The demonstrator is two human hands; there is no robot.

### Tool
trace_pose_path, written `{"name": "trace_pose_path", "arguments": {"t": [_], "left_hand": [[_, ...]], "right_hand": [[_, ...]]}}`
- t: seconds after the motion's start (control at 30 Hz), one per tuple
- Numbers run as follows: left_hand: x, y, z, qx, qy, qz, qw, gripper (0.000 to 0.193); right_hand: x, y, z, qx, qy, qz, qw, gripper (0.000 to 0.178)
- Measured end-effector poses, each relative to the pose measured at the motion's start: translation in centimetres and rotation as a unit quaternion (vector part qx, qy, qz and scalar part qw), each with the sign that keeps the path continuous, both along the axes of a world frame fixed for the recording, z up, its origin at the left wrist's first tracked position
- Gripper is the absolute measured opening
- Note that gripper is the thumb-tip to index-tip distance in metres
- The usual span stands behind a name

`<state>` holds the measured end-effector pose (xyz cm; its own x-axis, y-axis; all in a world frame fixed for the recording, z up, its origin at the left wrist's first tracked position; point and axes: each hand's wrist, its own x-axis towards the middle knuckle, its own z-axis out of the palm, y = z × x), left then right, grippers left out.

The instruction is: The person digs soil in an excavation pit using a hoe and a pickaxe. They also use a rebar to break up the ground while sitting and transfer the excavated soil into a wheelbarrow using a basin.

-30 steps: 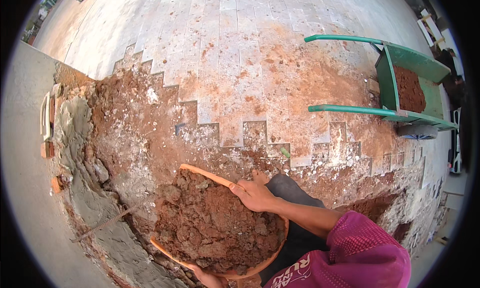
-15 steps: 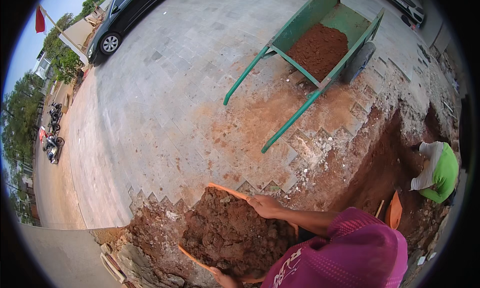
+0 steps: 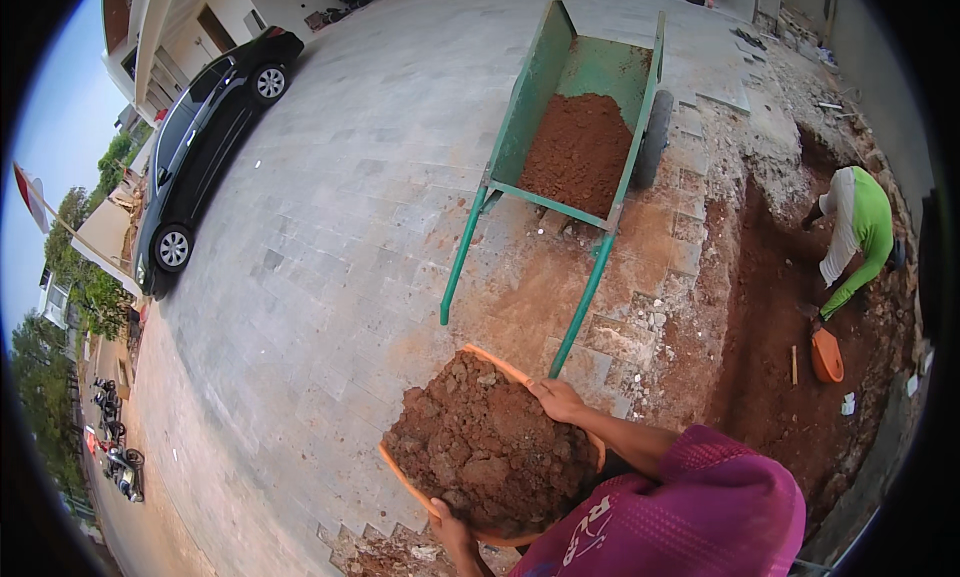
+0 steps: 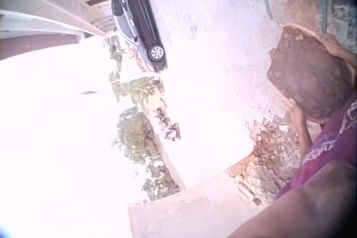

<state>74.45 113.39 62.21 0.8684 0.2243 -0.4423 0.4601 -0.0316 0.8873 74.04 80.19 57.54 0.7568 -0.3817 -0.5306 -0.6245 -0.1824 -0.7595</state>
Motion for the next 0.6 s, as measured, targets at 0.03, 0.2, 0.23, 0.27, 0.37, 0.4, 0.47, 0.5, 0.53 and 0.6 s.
{"name": "trace_pose_path", "arguments": {"t": [0.03, 0.2, 0.23, 0.27, 0.37, 0.4, 0.47, 0.5, 0.53, 0.6], "left_hand": [[2.4, 0.4, 0.4, -0.003, -0.002, -0.027, 1.0, 0.033], [14.5, -3.7, 4.2, 0.035, 0.013, -0.162, 0.986, 0.033], [17.1, -4.0, 4.4, 0.056, 0.014, -0.184, 0.981, 0.033], [19.5, -4.7, 4.1, 0.032, 0.004, -0.201, 0.979, 0.034], [25.1, -9.9, 4.8, 0.038, 0.011, -0.263, 0.964, 0.035], [27.2, -10.9, 4.9, 0.065, 0.019, -0.284, 0.957, 0.04], [31.0, -15.2, 4.4, 0.044, 0.002, -0.334, 0.942, 0.042], [32.6, -17.6, 4.0, 0.033, -0.004, -0.359, 0.933, 0.043], [33.6, -20.0, 3.4, 0.038, -0.011, -0.385, 0.922, 0.045], [36.8, -25.3, 2.8, 0.053, -0.04, -0.428, 0.902, 0.048]], "right_hand": [[1.0, 0.1, 0.6, -0.003, 0.002, -0.031, 1.0, 0.062], [4.8, -1.6, 1.7, 0.012, -0.039, -0.167, 0.985, 0.066], [6.0, -1.7, 3.1, 0.016, -0.037, -0.192, 0.981, 0.062], [7.1, -2.3, 5.1, 0.02, -0.034, -0.216, 0.976, 0.059], [8.1, -4.5, 3.4, -0.001, -0.026, -0.291, 0.956, 0.055], [9.0, -5.3, 3.9, 0.008, -0.022, -0.307, 0.952, 0.055], [10.0, -7.7, 4.2, -0.006, -0.029, -0.355, 0.934, 0.054], [10.3, -9.2, 3.2, -0.012, -0.043, -0.384, 0.922, 0.057], [10.0, -10.3, 1.7, -0.018, -0.05, -0.415, 0.908, 0.061], [11.7, -13.0, 1.4, -0.004, -0.057, -0.475, 0.878, 0.062]]}}
